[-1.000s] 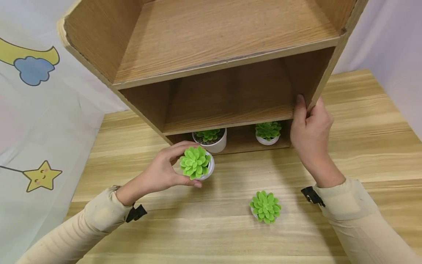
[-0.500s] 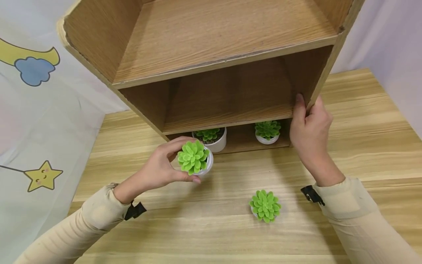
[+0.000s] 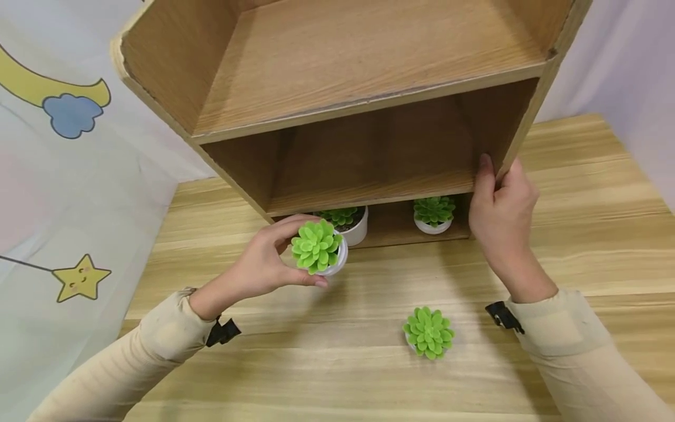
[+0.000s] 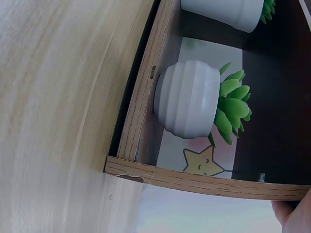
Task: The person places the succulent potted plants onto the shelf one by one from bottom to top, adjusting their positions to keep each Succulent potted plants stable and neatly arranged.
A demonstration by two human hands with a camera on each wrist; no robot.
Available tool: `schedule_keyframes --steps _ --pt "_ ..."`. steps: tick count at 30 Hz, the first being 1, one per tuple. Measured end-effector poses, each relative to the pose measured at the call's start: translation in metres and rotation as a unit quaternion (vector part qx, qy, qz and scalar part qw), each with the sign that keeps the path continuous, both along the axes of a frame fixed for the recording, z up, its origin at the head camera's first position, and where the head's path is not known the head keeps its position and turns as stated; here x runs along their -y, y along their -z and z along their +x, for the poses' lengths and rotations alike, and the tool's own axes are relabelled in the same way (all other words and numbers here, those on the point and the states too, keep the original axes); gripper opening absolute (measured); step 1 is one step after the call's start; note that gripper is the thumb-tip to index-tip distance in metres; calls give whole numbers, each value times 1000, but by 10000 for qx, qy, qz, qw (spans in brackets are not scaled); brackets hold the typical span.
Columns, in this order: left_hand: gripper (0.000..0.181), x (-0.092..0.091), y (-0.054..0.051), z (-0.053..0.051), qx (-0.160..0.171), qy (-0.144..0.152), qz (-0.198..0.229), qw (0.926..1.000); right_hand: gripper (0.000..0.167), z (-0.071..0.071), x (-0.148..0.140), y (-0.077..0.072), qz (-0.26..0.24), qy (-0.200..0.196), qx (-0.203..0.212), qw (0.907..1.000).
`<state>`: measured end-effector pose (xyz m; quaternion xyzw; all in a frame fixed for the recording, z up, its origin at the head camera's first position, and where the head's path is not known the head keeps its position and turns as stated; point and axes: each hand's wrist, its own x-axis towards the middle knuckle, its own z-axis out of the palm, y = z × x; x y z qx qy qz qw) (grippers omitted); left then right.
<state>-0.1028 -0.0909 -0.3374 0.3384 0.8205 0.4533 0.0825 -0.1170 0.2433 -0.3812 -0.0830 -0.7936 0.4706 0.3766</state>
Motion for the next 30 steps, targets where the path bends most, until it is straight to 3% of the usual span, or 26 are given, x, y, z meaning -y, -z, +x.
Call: schedule_keyframes --steps 17,30 --pt "72 2 -5 -1 51 -132 -58 9999 32 0 1 1 -39 18 -39 10000" --pt "75 -1 -10 -3 -152 -97 265 9995 31 -1 0 0 9 33 -104 9999"
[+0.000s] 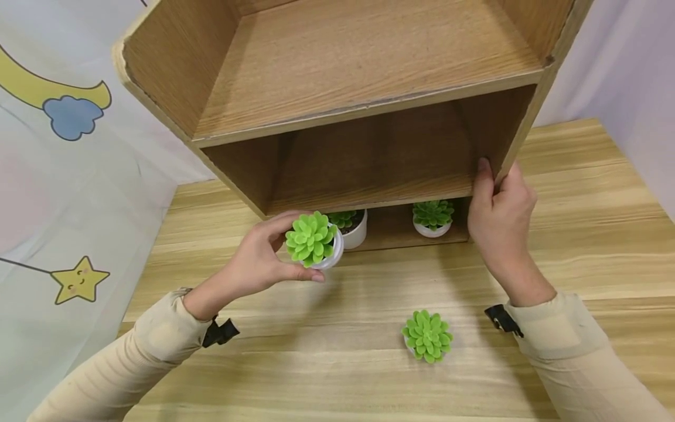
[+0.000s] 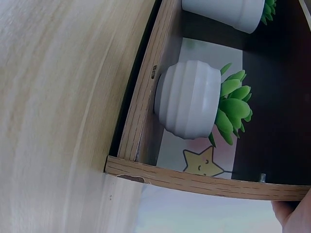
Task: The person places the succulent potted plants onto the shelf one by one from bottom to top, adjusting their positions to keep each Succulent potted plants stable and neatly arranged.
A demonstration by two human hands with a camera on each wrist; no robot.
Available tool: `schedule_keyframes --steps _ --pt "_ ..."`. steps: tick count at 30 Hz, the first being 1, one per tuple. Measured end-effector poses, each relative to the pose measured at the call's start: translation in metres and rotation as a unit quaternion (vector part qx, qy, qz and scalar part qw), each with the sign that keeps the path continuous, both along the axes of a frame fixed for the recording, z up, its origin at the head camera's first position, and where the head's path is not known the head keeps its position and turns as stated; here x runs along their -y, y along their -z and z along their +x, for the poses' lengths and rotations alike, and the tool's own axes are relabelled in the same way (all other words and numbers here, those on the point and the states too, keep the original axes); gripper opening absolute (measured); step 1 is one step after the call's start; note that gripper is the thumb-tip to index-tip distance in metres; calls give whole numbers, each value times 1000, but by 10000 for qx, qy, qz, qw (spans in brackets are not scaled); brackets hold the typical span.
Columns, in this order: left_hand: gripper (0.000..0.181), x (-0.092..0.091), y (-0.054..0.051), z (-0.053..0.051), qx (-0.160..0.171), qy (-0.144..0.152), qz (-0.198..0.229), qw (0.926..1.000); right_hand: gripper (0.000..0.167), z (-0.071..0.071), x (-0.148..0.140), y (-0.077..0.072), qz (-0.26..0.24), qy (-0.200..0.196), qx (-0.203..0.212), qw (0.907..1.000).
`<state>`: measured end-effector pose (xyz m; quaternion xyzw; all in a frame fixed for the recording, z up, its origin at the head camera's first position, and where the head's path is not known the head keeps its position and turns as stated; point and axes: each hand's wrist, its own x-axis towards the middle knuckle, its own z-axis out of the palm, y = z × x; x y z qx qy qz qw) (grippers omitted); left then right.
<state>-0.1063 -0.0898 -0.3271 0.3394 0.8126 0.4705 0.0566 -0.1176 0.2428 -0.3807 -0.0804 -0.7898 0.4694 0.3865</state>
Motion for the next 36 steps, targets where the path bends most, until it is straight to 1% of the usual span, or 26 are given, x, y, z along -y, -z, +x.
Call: schedule_keyframes --steps 4,10,17,23,27,33,36 --pt "73 -2 -1 0 -71 -54 8 10000 31 0 0 0 -31 13 6 10000" --pt "73 -3 -4 -1 -151 -60 1 9999 32 -1 1 1 -5 30 -6 10000" --pt "69 -5 -7 -2 -247 -170 5 9995 32 -1 0 1 31 3 -45 10000" --pt "68 -7 -12 -3 -319 -213 184 9991 32 -1 1 0 2 27 -81 10000" --pt "68 -9 -16 -3 -301 -327 230 9987 32 0 1 0 -7 16 -57 10000" --pt "67 -13 -19 -4 -259 -404 474 9977 32 0 0 1 43 -4 -97 9999" --pt "66 -14 -20 -4 -278 -503 506 9971 31 0 -1 1 86 -17 -145 9999"
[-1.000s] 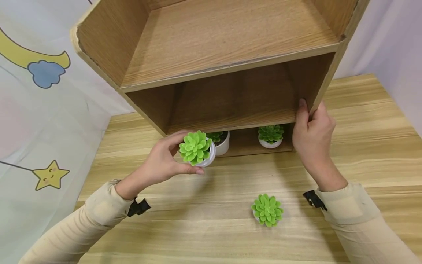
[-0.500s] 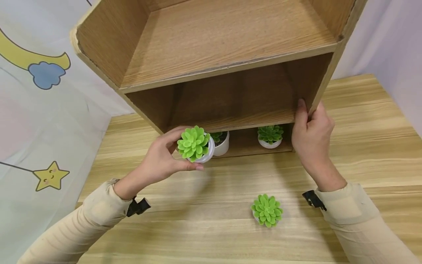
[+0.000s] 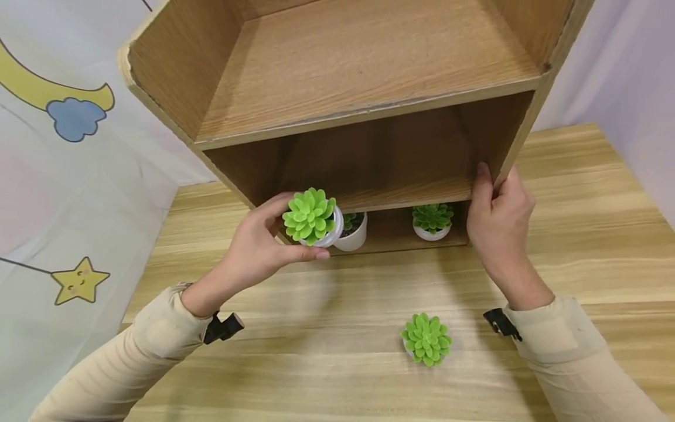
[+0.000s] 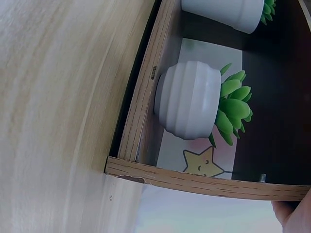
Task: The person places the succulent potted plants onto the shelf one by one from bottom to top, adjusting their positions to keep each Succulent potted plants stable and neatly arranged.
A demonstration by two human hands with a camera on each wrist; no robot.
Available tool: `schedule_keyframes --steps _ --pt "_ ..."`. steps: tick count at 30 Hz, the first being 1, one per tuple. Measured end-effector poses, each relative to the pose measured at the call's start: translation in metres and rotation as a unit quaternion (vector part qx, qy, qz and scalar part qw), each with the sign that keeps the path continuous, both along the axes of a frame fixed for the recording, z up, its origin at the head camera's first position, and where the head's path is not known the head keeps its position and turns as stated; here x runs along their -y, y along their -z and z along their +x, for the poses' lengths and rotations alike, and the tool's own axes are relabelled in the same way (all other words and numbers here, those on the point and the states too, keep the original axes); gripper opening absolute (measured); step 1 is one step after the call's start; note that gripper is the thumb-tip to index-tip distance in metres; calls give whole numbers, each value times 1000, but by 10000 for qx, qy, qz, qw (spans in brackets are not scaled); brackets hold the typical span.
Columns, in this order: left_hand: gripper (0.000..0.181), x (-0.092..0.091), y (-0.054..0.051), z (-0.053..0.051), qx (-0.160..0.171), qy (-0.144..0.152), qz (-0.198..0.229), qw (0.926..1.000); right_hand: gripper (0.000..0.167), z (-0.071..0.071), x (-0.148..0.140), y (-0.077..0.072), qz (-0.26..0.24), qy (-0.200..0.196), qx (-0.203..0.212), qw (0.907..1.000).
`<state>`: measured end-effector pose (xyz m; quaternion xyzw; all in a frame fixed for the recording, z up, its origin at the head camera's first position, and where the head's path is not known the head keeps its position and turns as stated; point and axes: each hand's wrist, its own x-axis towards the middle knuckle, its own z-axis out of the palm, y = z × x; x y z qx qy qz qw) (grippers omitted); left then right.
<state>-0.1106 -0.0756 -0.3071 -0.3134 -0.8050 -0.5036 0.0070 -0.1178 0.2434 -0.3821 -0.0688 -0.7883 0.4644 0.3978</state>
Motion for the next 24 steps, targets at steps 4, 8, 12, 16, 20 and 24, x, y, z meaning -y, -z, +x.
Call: schedule_keyframes --steps 4,8,12,16,20,24 --pt "64 -1 -2 -1 -10 -248 -97 9996 29 0 1 0 34 1 -73 10000" --pt "63 -2 -5 -3 -86 -482 -254 9985 22 0 1 0 -1 7 -121 9999" --pt "63 -5 -8 -5 -189 -688 -365 9968 16 0 0 -2 33 -11 -228 9997" --pt "64 -7 -9 -5 -223 -836 -433 9953 23 0 1 -3 -90 20 -136 9999" --pt "64 -9 -9 -7 -184 -979 -395 9942 25 -1 1 -2 61 -7 -209 9998" --pt "63 -11 -8 -9 -33 -1175 -414 9922 28 0 0 -1 -15 -23 -188 9998"
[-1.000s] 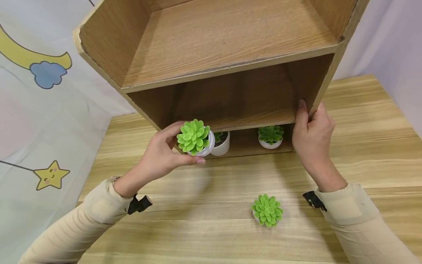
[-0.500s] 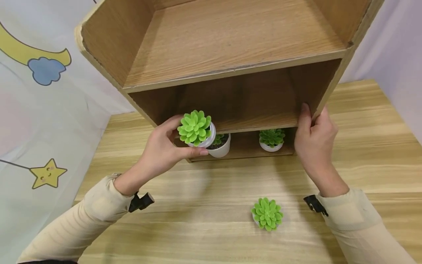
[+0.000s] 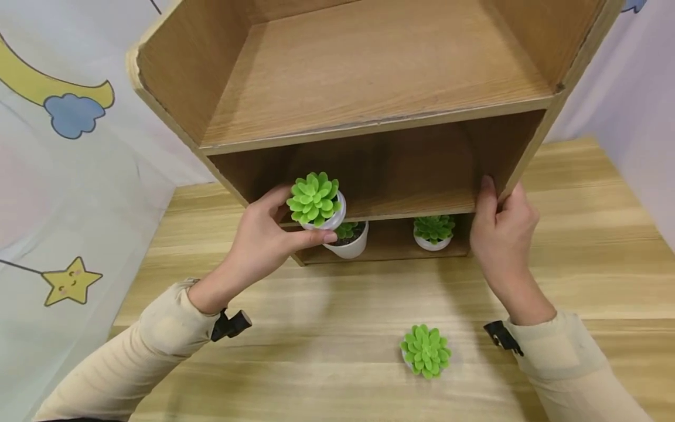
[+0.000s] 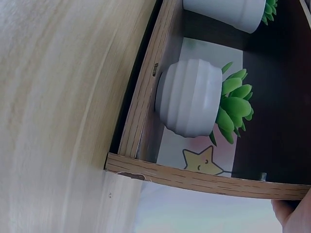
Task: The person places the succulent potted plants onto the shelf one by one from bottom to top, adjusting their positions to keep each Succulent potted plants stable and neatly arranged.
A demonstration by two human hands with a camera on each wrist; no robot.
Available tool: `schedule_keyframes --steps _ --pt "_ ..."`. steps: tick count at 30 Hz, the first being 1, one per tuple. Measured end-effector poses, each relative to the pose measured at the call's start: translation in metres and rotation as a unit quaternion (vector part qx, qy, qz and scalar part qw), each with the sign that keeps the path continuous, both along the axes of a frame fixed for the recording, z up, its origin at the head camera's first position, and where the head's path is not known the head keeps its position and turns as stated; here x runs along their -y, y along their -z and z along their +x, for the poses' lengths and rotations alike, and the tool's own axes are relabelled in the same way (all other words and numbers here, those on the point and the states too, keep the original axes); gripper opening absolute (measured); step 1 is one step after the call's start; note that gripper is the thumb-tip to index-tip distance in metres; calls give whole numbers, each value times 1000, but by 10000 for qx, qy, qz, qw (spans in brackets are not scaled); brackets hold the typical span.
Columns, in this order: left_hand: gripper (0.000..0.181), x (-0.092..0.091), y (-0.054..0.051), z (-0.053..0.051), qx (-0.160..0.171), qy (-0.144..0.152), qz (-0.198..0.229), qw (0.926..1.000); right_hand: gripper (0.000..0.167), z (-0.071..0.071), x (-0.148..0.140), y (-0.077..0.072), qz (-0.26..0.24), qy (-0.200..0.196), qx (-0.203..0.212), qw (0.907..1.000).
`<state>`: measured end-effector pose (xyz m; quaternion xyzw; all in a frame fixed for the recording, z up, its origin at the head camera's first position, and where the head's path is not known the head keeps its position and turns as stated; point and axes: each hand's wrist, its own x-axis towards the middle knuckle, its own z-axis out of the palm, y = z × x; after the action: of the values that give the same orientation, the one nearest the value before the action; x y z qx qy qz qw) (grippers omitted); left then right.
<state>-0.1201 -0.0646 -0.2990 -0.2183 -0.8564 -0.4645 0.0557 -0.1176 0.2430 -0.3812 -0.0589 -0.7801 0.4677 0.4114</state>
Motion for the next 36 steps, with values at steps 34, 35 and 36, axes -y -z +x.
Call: schedule_keyframes --steps 34,35,36 --pt "71 -6 2 -13 168 -443 -340 9983 34 0 4 -2 87 151 163 9997" --pt "71 -6 2 -14 184 -442 -350 9982 33 1 3 -2 129 150 145 9997" --pt "71 -7 2 -14 196 -434 -352 9982 33 1 3 -2 100 179 128 9997"
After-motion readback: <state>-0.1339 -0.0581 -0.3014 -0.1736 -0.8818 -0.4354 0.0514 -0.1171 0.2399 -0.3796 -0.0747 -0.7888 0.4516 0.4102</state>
